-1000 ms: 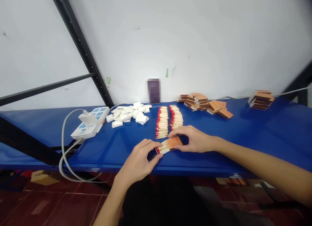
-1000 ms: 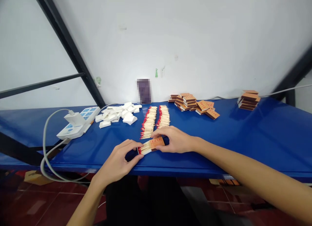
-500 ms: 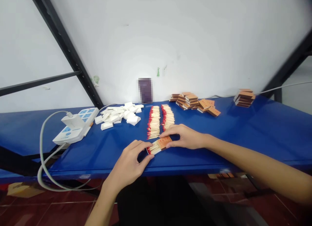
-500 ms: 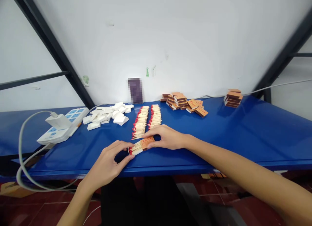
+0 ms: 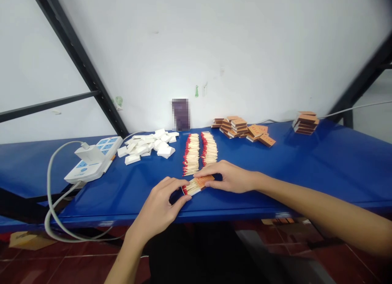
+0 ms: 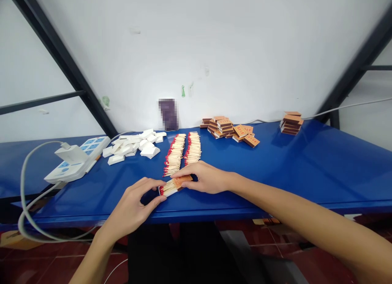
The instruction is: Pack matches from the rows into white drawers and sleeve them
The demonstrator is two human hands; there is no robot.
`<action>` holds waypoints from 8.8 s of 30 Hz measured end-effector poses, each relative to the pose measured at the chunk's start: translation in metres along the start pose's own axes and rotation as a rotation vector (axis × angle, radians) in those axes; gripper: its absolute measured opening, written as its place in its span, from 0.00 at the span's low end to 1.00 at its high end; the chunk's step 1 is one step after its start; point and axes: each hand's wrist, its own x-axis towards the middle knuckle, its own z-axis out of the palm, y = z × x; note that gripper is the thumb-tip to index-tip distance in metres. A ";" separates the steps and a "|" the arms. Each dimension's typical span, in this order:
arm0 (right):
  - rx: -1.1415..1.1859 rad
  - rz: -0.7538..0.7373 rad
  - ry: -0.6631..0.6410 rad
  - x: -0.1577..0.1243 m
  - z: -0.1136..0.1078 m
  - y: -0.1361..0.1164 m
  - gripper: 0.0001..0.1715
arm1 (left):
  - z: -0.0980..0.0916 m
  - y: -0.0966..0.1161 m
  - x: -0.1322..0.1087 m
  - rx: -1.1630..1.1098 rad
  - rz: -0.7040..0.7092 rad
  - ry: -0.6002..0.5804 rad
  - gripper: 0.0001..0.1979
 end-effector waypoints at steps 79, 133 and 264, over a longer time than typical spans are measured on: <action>-0.913 0.826 0.421 -0.243 -0.137 0.127 0.21 | -0.016 -0.030 0.031 0.401 -0.117 -0.090 0.22; -0.855 -0.563 0.229 -0.007 -0.033 0.053 0.09 | 0.008 0.013 0.019 0.313 0.123 -0.155 0.25; -0.771 0.020 -0.166 0.012 0.004 0.026 0.19 | -0.024 -0.042 0.099 0.129 0.508 -0.334 0.02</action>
